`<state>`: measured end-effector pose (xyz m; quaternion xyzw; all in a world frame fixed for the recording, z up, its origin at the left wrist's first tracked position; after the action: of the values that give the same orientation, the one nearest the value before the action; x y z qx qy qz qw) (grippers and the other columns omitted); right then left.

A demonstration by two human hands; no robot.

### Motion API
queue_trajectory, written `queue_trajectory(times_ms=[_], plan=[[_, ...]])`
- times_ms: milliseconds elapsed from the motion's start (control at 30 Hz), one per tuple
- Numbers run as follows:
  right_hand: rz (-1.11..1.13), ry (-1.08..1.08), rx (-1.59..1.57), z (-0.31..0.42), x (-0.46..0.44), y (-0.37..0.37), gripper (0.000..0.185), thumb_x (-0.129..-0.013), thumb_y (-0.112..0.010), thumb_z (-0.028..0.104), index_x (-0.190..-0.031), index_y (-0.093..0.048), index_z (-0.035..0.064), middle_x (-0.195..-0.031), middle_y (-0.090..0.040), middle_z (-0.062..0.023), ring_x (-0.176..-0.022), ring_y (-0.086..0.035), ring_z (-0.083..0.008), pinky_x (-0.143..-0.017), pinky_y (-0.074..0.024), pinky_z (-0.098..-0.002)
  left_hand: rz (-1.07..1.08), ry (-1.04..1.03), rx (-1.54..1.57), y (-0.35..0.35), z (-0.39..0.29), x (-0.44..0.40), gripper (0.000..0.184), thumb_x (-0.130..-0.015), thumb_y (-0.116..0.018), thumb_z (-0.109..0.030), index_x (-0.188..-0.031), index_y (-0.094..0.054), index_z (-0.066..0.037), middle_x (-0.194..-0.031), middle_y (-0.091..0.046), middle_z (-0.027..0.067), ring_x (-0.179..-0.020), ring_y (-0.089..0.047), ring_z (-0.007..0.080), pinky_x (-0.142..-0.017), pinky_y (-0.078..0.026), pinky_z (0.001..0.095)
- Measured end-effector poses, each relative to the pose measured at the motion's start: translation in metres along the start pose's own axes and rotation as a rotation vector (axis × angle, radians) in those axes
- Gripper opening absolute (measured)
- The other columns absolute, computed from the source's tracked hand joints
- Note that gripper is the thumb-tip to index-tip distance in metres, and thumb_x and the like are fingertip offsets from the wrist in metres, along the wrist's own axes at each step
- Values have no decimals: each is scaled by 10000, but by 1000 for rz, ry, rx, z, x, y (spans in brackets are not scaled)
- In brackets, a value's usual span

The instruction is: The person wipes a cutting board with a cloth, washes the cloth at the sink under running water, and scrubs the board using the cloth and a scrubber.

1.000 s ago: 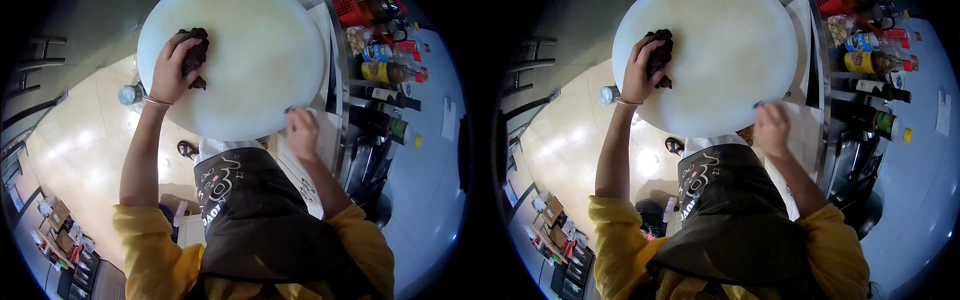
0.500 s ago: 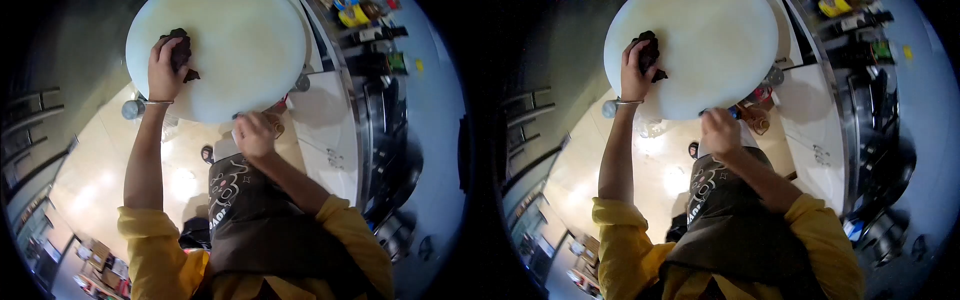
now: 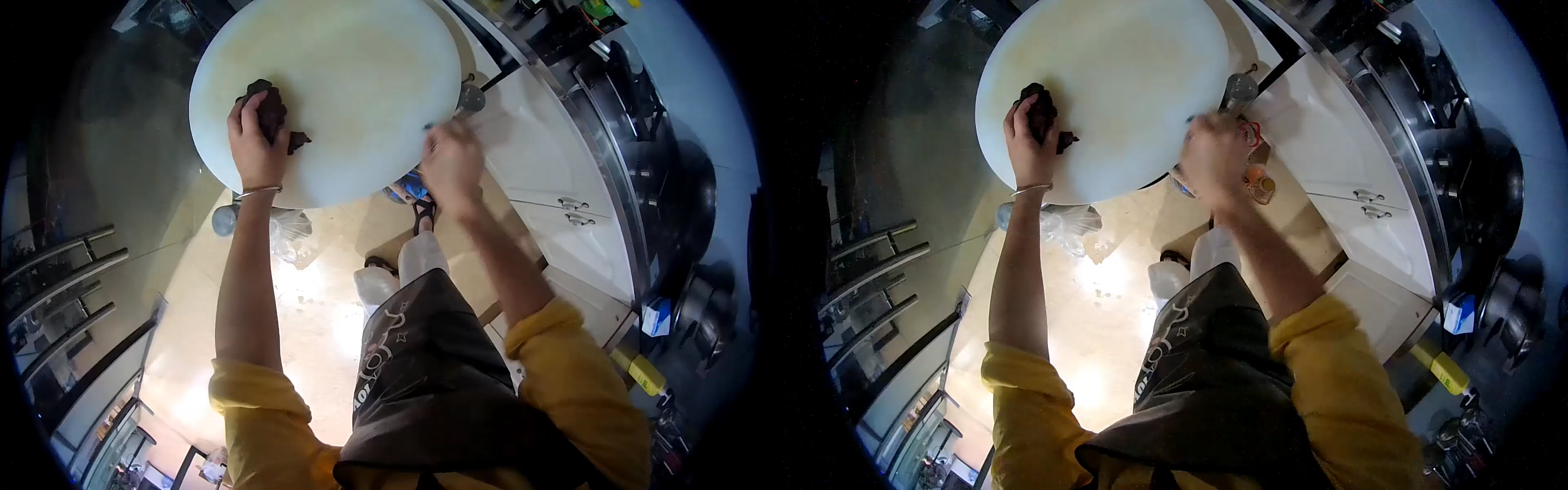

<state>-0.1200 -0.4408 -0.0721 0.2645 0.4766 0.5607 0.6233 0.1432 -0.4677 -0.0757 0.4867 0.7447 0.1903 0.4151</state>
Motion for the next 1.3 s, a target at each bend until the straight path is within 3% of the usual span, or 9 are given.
queue_trajectory(times_ms=[67, 167, 300, 433, 633, 767, 933, 1033, 1300], plan=[[-112, 216, 23, 27, 50, -29, 46, -713, -589, 92, -675, -584, 67, -715, -593, -115, -678, -587, -300, -598, -467, -394, -18, -2, 0, 2, 1, -1, 532, -665, -674, -57, -1162, -496, -124, -1197, -438, 185, -1106, -450, 358, -950, -387, 398], [39, 138, 85, -76, 84, -81, 139, -752, -615, 120, -633, -571, 64, -666, -588, -121, -658, -586, -284, -600, -465, -376, 1, -47, 30, 4, -9, 1, 533, -655, -680, -47, -1151, -502, -119, -1186, -444, 182, -1101, -452, 362, -955, -381, 402], [-55, -158, -2, -110, 15, 25, 64, -716, -648, 94, -753, -640, 42, -751, -597, -108, -724, -583, -281, -645, -462, -372, 25, -59, -11, 5, -5, -2, 544, -637, -677, -12, -1143, -504, -109, -1157, -468, 192, -1099, -445, 375, -948, -377, 418], [-238, 83, -199, -23, -10, 21, 58, -706, -650, 69, -733, -598, 65, -740, -585, -69, -720, -576, -279, -651, -463, -373, -16, -50, -6, 9, -7, -2, 564, -632, -675, -7, -1156, -496, -114, -1176, -451, 193, -1095, -453, 365, -943, -389, 412], [-2, 181, -262, 35, 40, 1, 50, -713, -624, 58, -719, -575, 64, -721, -579, -99, -734, -581, -304, -700, -458, -397, 25, 4, -21, 11, -11, 0, 525, -686, -664, -12, -1171, -482, -97, -1211, -418, 187, -1133, -425, 350, -964, -379, 397], [43, -16, -106, -5, -14, 14, 42, -704, -626, 55, -713, -586, 64, -704, -582, -93, -728, -591, -295, -676, -459, -404, 4, -20, -6, 11, -10, -3, 533, -668, -674, -24, -1161, -494, -112, -1194, -438, 190, -1104, -446, 358, -949, -388, 402], [14, 288, -198, 43, 28, 12, 69, -683, -626, 37, -674, -558, 43, -677, -580, -128, -661, -587, -308, -597, -468, -379, -33, -61, 2, 11, -8, 0, 528, -652, -685, -41, -1144, -513, -124, -1175, -455, 192, -1075, -464, 363, -932, -396, 405], [100, 36, -71, -9, -10, 8, 82, -664, -628, 30, -657, -552, 60, -688, -580, -113, -685, -589, -289, -618, -463, -391, -19, -36, 36, 8, -8, -1, 524, -654, -690, -51, -1142, -515, -126, -1176, -454, 193, -1070, -464, 365, -926, -397, 402], [32, 265, -58, 12, 15, 10, 82, -704, -608, 124, -682, -577, 51, -704, -556, -101, -661, -574, -291, -579, -474, -401, -38, -99, 5, 9, -7, -4, 530, -654, -682, -55, -1150, -512, -131, -1175, -460, 195, -1070, -464, 361, -925, -399, 393]])
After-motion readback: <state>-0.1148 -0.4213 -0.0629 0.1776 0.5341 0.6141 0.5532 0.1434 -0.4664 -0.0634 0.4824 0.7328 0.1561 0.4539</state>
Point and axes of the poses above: each hand's wrist, its own x-axis away from the middle knuckle, its own y-axis out of the back of the hand, z = x × y, the point moved 5 cm from there along -x, towards the middle knuckle
